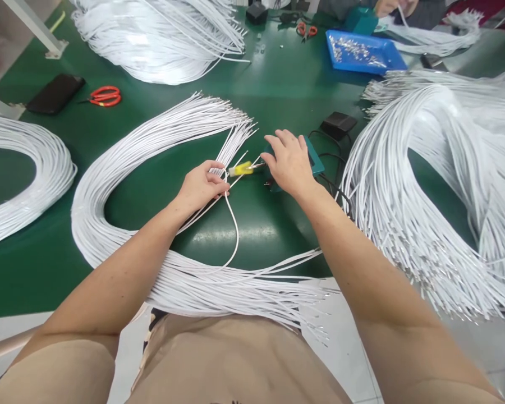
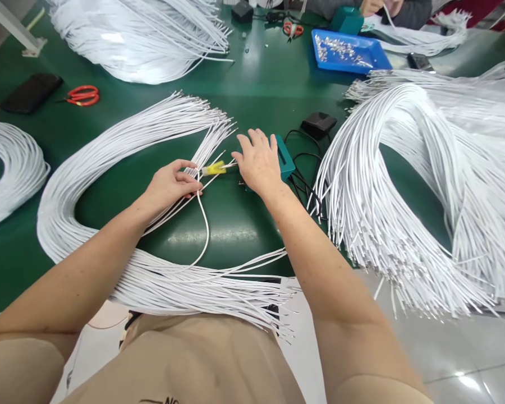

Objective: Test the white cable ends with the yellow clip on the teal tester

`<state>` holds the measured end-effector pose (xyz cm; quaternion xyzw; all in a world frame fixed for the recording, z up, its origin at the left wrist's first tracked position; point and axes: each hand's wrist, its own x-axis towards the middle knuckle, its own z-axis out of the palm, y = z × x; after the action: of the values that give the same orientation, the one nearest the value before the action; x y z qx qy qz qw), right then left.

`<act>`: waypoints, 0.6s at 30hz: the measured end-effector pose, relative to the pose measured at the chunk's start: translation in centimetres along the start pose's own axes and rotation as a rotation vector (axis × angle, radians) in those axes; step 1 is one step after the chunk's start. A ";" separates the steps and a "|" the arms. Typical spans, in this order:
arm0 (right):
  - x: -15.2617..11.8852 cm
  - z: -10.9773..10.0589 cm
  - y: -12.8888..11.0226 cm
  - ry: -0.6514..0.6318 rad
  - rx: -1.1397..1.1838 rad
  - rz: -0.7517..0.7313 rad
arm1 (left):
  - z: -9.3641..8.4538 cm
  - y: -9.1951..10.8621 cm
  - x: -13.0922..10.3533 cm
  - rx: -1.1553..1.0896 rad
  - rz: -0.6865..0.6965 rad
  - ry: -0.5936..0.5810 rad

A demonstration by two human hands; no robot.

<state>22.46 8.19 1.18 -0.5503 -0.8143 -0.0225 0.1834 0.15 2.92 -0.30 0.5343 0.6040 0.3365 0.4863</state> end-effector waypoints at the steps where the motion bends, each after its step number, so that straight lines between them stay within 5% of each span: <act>1: -0.1 -0.5 0.0 0.015 0.053 -0.009 | -0.1 0.2 -0.3 -0.009 -0.002 0.012; 6: -2.8 -4.1 0.3 0.127 0.316 0.125 | -0.6 0.8 -1.7 -0.110 0.045 0.010; 10: -6.2 -5.5 1.7 -0.051 0.571 0.260 | -0.4 1.3 -2.4 -0.204 0.093 -0.023; 18: -9.5 -1.8 5.1 -0.111 0.784 0.381 | 2.5 4.9 -7.2 0.053 0.103 -0.235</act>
<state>30.71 1.30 -1.03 -0.5798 -0.6538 0.3520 0.3352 3.80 -3.38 5.14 0.6130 0.5235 0.2800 0.5213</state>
